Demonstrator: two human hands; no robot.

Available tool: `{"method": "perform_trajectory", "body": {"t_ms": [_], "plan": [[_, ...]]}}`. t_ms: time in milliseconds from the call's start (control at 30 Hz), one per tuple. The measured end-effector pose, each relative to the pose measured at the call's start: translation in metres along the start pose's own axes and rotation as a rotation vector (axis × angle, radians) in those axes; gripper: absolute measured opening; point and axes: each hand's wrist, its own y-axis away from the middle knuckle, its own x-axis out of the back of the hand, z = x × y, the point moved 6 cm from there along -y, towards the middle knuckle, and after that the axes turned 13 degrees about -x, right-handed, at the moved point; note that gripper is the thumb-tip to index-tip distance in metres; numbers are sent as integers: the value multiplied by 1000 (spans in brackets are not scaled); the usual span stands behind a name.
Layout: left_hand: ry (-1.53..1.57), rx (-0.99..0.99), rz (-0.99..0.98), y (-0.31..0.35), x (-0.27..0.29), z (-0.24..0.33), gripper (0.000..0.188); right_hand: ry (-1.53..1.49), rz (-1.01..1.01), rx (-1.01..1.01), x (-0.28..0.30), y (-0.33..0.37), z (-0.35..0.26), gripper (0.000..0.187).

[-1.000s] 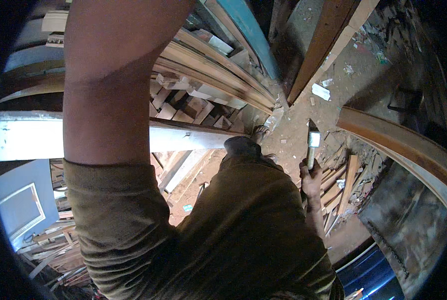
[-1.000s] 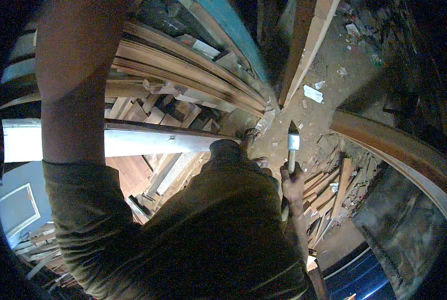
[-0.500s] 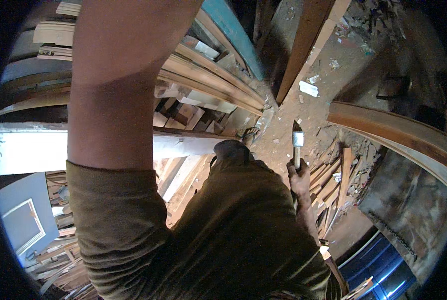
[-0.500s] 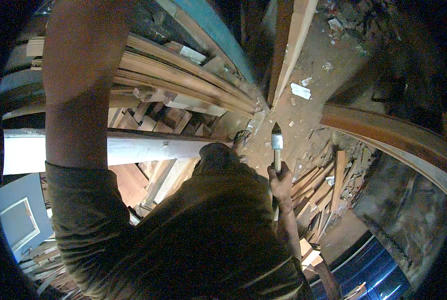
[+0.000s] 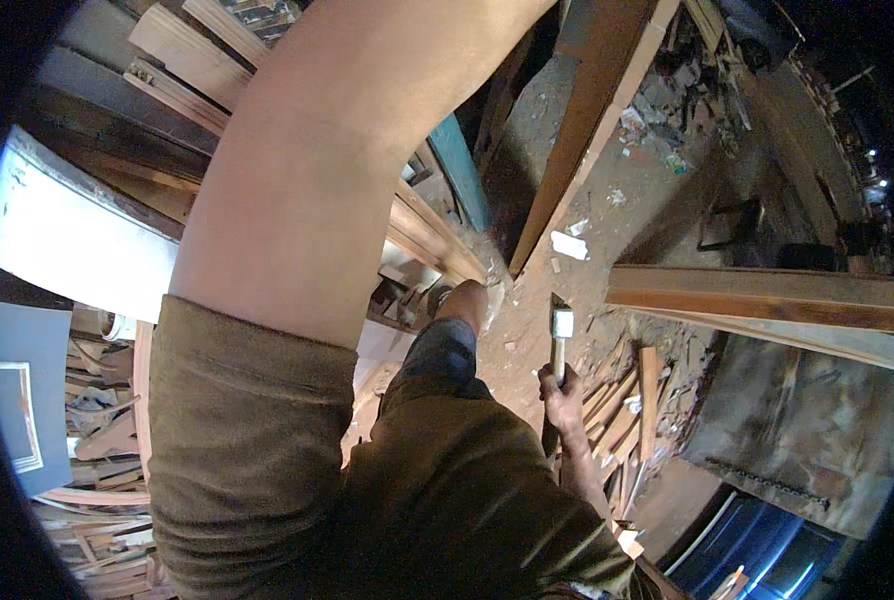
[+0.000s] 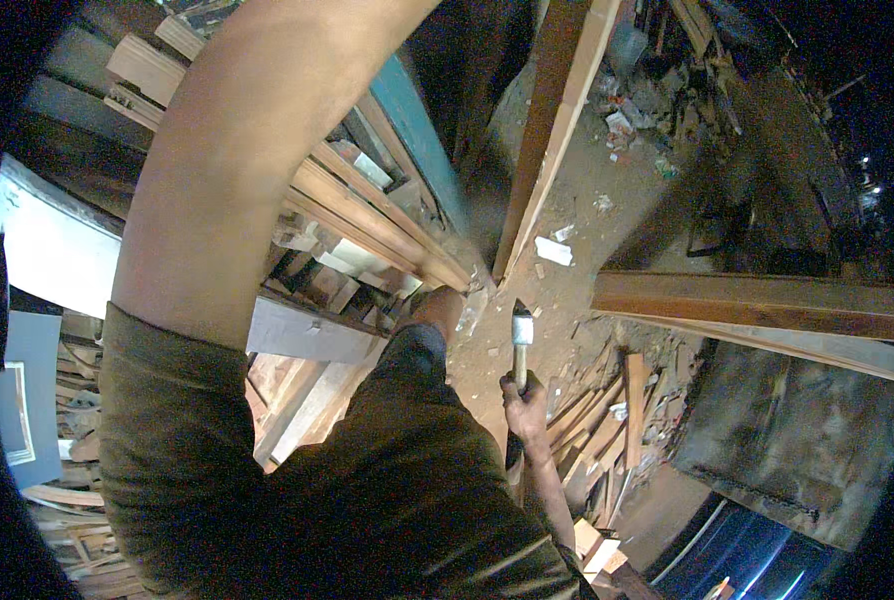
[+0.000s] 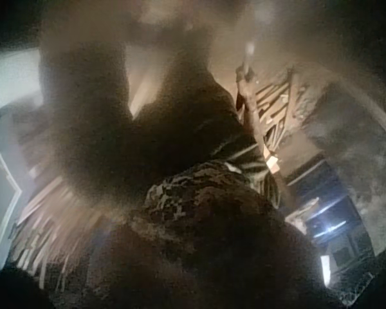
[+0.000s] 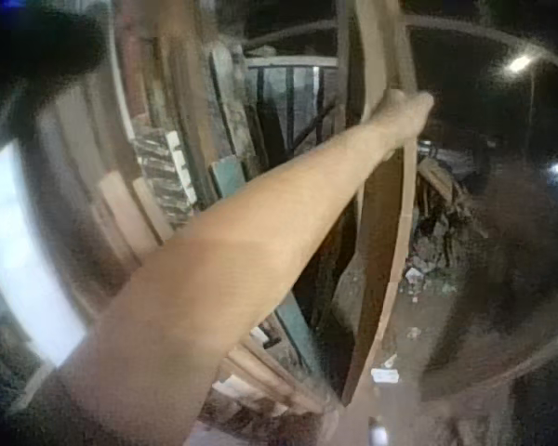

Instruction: The person uses a hammer and pliers to remove nails and separate wooden strips from a large plywood panel. They repeatedly strike the wood and pull out fasteners, eventually detaching a long strip and placing it aside in a cluttered workshop.

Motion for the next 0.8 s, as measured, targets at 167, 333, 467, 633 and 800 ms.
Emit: {"method": "perform_trajectory", "body": {"t_ms": [167, 333, 467, 633, 800], "plan": [[-156, 16, -124, -13, 8, 1, 64, -24, 31, 136, -13, -1, -90, 20], [-202, -39, -70, 6, 31, 24, 74, 120, 111, 252, -35, -16, -172, 33], [-161, -64, -59, 6, 13, 24, 80, 39, 153, 233, -43, -39, -187, 40], [-67, -311, -5, 9, 22, 13, 79, -51, 281, 470, -63, -65, -266, 38], [202, -363, -93, 1, 18, 5, 76, -109, 461, 530, -51, -89, -328, 34]]}}
